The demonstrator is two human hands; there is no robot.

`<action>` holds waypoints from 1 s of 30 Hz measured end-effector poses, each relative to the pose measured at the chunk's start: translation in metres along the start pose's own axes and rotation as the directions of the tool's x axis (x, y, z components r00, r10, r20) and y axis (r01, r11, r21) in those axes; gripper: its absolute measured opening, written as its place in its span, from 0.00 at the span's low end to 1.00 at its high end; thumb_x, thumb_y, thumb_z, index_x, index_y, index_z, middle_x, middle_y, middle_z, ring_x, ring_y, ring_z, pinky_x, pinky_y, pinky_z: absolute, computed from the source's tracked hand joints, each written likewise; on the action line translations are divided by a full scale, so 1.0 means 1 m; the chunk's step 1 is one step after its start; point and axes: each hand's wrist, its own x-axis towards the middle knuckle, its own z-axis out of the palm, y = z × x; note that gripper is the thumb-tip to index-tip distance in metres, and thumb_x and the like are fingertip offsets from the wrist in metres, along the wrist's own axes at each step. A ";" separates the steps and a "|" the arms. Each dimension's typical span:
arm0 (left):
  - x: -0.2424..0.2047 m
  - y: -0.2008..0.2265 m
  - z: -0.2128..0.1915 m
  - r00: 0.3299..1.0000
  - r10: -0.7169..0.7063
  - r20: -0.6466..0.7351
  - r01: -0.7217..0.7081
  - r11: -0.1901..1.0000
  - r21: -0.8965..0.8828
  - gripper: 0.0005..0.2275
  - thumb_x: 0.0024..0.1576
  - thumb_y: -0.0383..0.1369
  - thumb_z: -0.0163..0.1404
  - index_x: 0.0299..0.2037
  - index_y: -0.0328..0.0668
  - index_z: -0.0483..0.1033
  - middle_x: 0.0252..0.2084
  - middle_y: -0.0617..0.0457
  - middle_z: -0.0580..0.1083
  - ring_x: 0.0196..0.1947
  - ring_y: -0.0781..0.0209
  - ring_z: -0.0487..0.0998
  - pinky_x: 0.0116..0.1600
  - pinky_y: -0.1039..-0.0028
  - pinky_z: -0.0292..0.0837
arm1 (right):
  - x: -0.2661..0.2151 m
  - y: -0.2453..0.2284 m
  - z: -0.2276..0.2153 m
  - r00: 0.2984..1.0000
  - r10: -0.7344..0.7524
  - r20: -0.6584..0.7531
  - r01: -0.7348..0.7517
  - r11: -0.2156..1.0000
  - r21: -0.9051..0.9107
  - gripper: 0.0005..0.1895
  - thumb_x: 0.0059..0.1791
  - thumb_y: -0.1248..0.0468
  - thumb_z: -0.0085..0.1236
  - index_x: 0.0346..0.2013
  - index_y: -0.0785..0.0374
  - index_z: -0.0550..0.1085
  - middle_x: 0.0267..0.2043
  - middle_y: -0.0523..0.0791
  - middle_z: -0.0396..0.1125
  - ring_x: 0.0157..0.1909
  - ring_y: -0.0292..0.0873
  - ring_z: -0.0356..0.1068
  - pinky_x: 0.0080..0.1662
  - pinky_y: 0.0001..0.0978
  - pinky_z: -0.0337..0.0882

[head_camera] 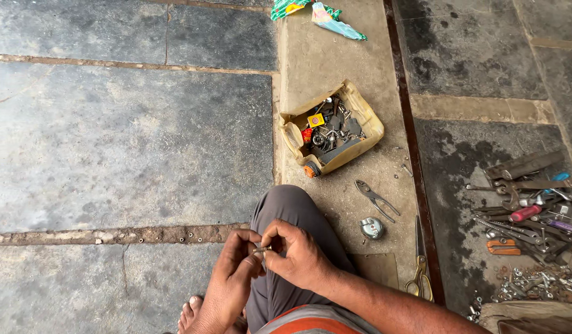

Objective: The person sits on the floor and disassembles a small metal lock using pliers and a screwdriver. They remove the lock's internal components, manipulate small metal parts, and attempt to reassemble the lock.

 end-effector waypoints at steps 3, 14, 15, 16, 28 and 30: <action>-0.001 0.004 0.002 0.998 0.062 0.026 -0.062 0.998 -0.006 0.06 0.61 0.25 0.46 0.47 0.36 0.68 0.34 0.54 0.70 0.33 0.67 0.71 0.40 0.75 0.72 | -0.001 0.004 -0.002 0.998 0.028 0.051 -0.033 0.994 0.100 0.08 0.47 0.76 0.54 0.38 0.64 0.68 0.31 0.39 0.65 0.35 0.29 0.67 0.37 0.24 0.70; 0.006 0.002 -0.003 0.996 -0.031 -0.082 0.042 0.989 0.140 0.09 0.67 0.34 0.44 0.43 0.33 0.71 0.26 0.52 0.69 0.24 0.67 0.70 0.29 0.74 0.68 | -0.002 -0.009 0.004 1.000 0.002 -0.024 -0.005 0.992 -0.129 0.08 0.45 0.75 0.57 0.37 0.63 0.70 0.31 0.40 0.67 0.34 0.29 0.69 0.38 0.25 0.73; 0.005 0.001 -0.001 0.993 0.120 0.003 -0.120 0.991 0.066 0.08 0.65 0.32 0.46 0.44 0.33 0.69 0.31 0.55 0.70 0.29 0.69 0.71 0.34 0.75 0.70 | -0.001 -0.009 0.004 0.999 0.029 -0.019 -0.031 0.995 -0.096 0.08 0.45 0.75 0.56 0.36 0.63 0.70 0.31 0.40 0.67 0.34 0.29 0.69 0.38 0.24 0.73; 0.004 0.001 0.000 0.959 0.272 0.078 -0.271 0.962 -0.020 0.07 0.64 0.30 0.47 0.46 0.33 0.67 0.36 0.58 0.70 0.35 0.71 0.72 0.38 0.76 0.72 | -0.001 -0.008 0.004 0.998 0.055 -0.014 -0.056 0.996 -0.064 0.07 0.46 0.74 0.56 0.36 0.63 0.69 0.31 0.39 0.67 0.34 0.29 0.70 0.38 0.24 0.74; 0.006 -0.001 0.000 0.971 0.235 0.052 -0.234 0.972 -0.011 0.06 0.62 0.27 0.46 0.47 0.35 0.68 0.35 0.56 0.72 0.33 0.71 0.73 0.39 0.77 0.74 | -0.004 0.006 0.004 0.997 0.077 -0.018 -0.076 0.996 0.049 0.07 0.47 0.74 0.54 0.37 0.63 0.69 0.32 0.38 0.65 0.34 0.28 0.69 0.38 0.23 0.73; 0.005 -0.003 0.001 0.997 0.003 -0.072 -0.005 0.999 -0.035 0.06 0.63 0.29 0.46 0.46 0.37 0.70 0.28 0.54 0.68 0.25 0.67 0.68 0.30 0.72 0.68 | -0.004 0.006 0.006 0.998 0.066 -0.011 -0.065 0.997 0.036 0.06 0.47 0.74 0.54 0.37 0.63 0.69 0.32 0.38 0.66 0.34 0.28 0.69 0.38 0.23 0.73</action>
